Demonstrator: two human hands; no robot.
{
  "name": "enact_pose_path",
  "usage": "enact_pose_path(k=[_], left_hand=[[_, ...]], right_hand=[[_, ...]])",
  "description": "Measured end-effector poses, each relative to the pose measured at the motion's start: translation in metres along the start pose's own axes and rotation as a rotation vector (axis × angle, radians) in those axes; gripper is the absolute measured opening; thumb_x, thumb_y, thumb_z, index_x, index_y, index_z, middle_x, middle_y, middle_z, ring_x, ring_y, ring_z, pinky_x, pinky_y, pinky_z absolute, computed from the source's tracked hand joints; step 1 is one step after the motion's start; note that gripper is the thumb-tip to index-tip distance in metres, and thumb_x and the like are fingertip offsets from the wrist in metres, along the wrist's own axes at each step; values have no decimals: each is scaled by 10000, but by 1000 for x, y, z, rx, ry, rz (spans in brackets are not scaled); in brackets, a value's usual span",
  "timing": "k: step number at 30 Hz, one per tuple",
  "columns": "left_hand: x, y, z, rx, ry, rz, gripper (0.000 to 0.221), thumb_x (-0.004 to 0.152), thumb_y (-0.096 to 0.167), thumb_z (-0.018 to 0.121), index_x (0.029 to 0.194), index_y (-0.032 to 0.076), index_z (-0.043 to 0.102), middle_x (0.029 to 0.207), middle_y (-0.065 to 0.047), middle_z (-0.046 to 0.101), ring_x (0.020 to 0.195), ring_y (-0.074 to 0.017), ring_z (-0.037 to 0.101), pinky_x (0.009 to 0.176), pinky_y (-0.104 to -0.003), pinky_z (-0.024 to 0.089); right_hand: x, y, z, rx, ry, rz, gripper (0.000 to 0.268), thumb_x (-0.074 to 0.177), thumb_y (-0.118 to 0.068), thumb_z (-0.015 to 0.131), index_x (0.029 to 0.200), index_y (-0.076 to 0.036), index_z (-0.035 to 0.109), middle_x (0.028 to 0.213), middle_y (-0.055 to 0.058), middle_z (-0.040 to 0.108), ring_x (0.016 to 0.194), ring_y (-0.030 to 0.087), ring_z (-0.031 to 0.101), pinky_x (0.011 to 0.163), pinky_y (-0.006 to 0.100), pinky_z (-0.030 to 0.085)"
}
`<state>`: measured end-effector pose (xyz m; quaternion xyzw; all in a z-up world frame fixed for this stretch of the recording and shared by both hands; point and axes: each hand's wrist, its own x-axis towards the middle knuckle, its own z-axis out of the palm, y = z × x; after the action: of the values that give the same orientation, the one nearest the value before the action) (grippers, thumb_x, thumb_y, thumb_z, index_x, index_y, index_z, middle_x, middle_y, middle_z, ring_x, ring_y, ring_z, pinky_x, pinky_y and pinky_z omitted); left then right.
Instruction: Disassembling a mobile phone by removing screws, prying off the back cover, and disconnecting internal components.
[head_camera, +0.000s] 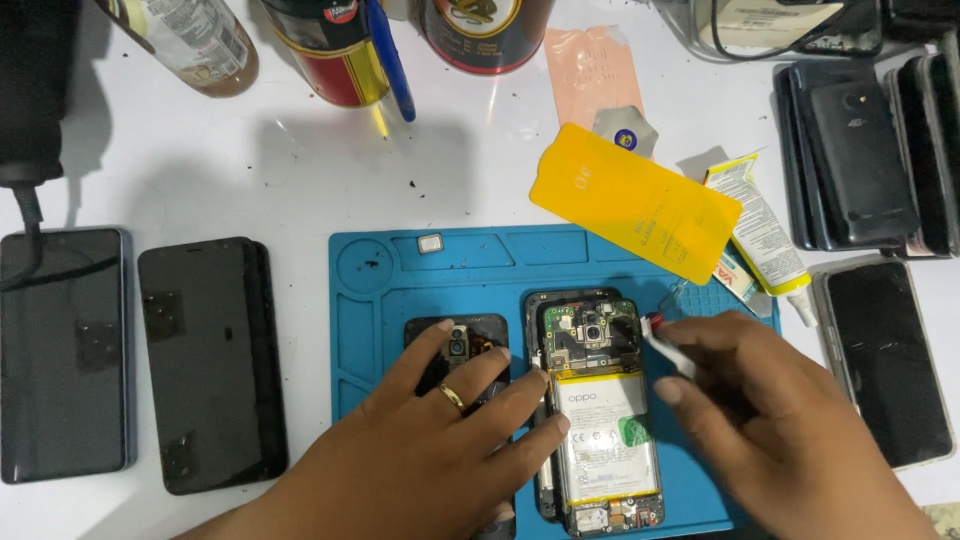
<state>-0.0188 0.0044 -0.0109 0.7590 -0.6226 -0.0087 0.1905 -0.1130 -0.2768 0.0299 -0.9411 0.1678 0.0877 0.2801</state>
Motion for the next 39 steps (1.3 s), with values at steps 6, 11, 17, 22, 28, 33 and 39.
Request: enact_pose_path(k=[6,11,17,22,28,33,39], left_hand=[[0,-1,-2,-68,-22,-17,556,969,454,664,1431,174,535,1432,-111,530,1287,-369,528,1047,-679,374],[1,0,-1,-71,-7,-22,503,990,433,645,1405,167,547,1414,-115,547,1278,-374,547,1042,-672,387],[1,-2,-1,-81,-10,-17,551,964,457,680,1412,169,538,1418,-113,536,1288,-372,532,1039,-678,384],[1,-1,-1,-84,-22,-14,560,953,448,693,1413,170,533,1421,-115,528,1287,-373,530,1040,-689,378],[2,1,0,-27,7,-7,502,968,404,673,1400,178,553,1416,-118,539,1270,-373,549,1021,-687,404],[3,1,1,40,36,-2,461,969,402,664,1368,190,569,1409,-112,558,1235,-352,580,989,-660,439],[2,0,2,21,-29,10,638,862,451,752,1405,189,542,1449,-118,531,1303,-367,530,1030,-681,397]], right_hand=[[-2,-1,7,-104,42,-339,356,901,-211,675,1252,-153,692,998,39,621,901,164,676,765,295,514],[5,-4,6,31,-28,-356,344,908,-147,650,1244,-122,714,977,45,621,942,170,696,846,299,523],[11,-7,6,44,-3,-295,255,850,-193,722,1098,-158,770,989,-3,743,886,125,751,774,261,549],[12,-9,5,71,-18,-243,192,839,-192,741,1024,-185,793,868,-44,734,697,99,696,638,250,516],[13,-7,7,77,12,-258,178,844,-181,725,1010,-177,789,870,-35,733,716,103,699,683,252,522],[13,-10,10,163,43,-246,182,840,-135,716,990,-128,819,948,7,788,875,113,786,797,241,561],[12,-17,9,111,68,-239,187,811,-137,736,977,-163,819,906,-19,783,793,103,788,705,234,568]])
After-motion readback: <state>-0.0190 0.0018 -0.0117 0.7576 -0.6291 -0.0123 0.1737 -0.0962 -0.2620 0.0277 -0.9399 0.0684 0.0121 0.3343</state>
